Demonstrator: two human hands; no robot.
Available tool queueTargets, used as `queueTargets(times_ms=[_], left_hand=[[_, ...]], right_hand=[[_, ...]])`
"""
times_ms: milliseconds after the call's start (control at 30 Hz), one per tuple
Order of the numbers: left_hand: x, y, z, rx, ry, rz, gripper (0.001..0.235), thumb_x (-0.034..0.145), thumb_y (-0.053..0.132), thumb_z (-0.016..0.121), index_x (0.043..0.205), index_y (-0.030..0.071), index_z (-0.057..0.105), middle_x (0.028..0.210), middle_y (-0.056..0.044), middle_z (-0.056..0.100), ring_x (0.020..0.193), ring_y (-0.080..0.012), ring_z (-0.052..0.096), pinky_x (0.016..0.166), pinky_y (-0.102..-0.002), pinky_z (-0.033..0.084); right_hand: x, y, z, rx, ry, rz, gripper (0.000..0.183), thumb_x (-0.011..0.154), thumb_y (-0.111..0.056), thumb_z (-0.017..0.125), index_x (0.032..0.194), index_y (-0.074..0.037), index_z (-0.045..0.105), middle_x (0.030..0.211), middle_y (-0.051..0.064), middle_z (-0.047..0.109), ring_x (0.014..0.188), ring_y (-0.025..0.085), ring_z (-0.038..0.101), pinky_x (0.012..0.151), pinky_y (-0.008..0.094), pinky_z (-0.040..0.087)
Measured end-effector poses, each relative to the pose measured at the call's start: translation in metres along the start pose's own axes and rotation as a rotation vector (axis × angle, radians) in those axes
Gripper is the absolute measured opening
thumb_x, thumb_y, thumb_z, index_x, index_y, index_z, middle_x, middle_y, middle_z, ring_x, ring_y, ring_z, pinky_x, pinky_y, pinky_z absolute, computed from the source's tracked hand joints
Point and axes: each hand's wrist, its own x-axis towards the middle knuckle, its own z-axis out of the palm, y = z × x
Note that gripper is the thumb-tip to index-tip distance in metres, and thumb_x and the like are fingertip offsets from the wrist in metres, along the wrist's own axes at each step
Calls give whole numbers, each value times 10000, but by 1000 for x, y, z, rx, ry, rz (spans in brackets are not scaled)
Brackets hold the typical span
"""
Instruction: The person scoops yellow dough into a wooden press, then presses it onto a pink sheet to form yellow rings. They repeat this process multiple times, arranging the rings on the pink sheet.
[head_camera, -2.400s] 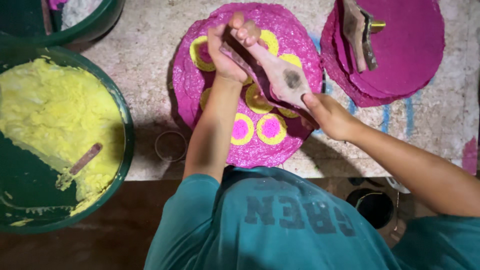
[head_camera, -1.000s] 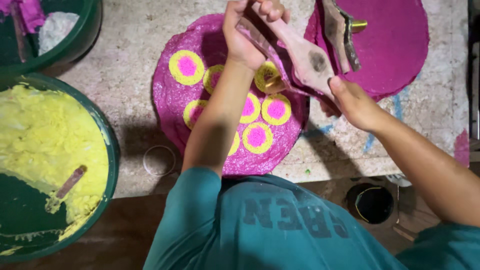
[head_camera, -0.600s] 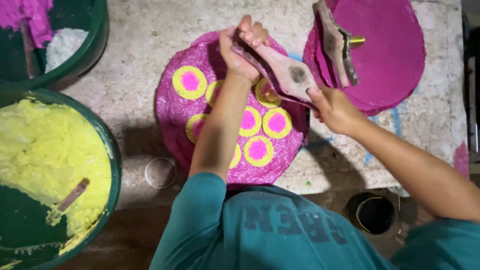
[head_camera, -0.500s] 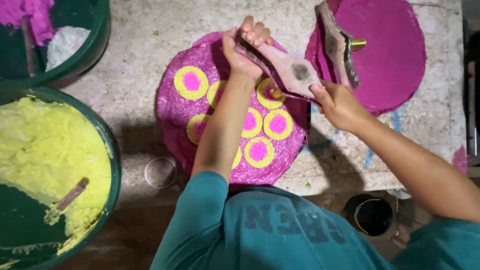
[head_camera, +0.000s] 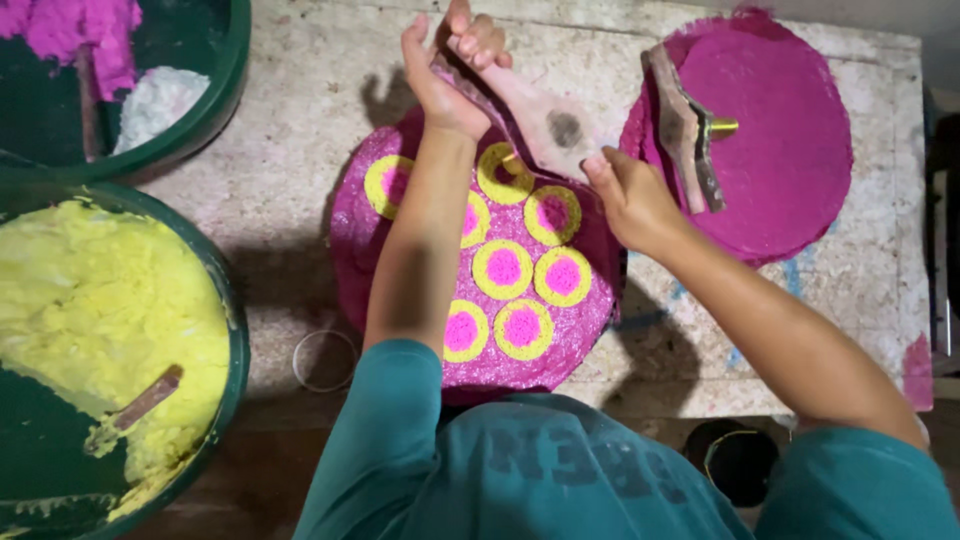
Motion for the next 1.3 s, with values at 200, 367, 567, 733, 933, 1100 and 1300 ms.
queueTargets(times_ms=[200, 367, 567, 733, 933, 1100, 1300], left_hand=[[-2, -3, -26, -10, -38, -3, 389, 950, 531, 494, 861, 152, 493, 705, 50, 416, 675, -121, 442, 737, -337, 450], [1, -9, -10, 30, 61, 117, 369, 935, 511, 504, 838, 155, 483, 670, 53, 408, 634, -129, 426, 697, -347, 432], [-4, 50, 29, 349, -100, 90, 502, 955, 520, 467, 1019, 44, 616, 1008, -88, 655, 1000, -209, 649, 950, -387, 521], [-123, 122, 47, 1172, 86, 85, 339, 1106, 290, 484, 1339, 67, 589, 1347, -62, 598, 1189, -183, 611, 1055, -336, 506], [-255, 133, 41, 2270, 337, 175, 194, 1061, 80, 521, 1136, 53, 698, 1098, -171, 701, 1026, -330, 667, 923, -428, 530], [-292, 101, 31, 2254, 437, 250, 254, 920, 114, 608, 1154, 34, 666, 1055, -190, 669, 944, -365, 664, 839, -455, 553], [-275, 92, 26, 2553, 517, 113, 290, 895, 192, 687, 1148, 52, 701, 1038, -194, 660, 921, -404, 653, 795, -506, 535]], right_hand=[[-1, -16, -2, 106, -51, -74, 696, 1086, -545, 366, 1359, 50, 602, 841, 233, 699, 767, 328, 697, 749, 445, 537], [17, 7, 1, -24, 6, -42, 659, 1119, -538, 425, 1245, 66, 656, 828, 219, 683, 793, 279, 696, 774, 439, 535], [35, 26, 50, 517, 72, -172, 492, 1102, -445, 499, 1219, 11, 645, 768, 73, 532, 698, 158, 536, 627, 384, 461], [69, 48, 27, 246, 385, -262, 339, 1129, -337, 630, 1110, 2, 643, 806, 102, 608, 748, 249, 569, 668, 417, 482], [115, 109, 43, -294, 489, -89, 406, 915, -343, 828, 1013, -13, 613, 938, 220, 702, 915, 462, 643, 762, 566, 482], [126, 154, 69, -301, 425, -51, 385, 867, -274, 832, 1093, -30, 637, 1072, 222, 667, 1026, 449, 616, 824, 585, 470], [82, 151, 58, -144, 615, -333, 305, 899, -85, 739, 1191, -57, 658, 1117, 207, 636, 1025, 406, 632, 863, 519, 518]])
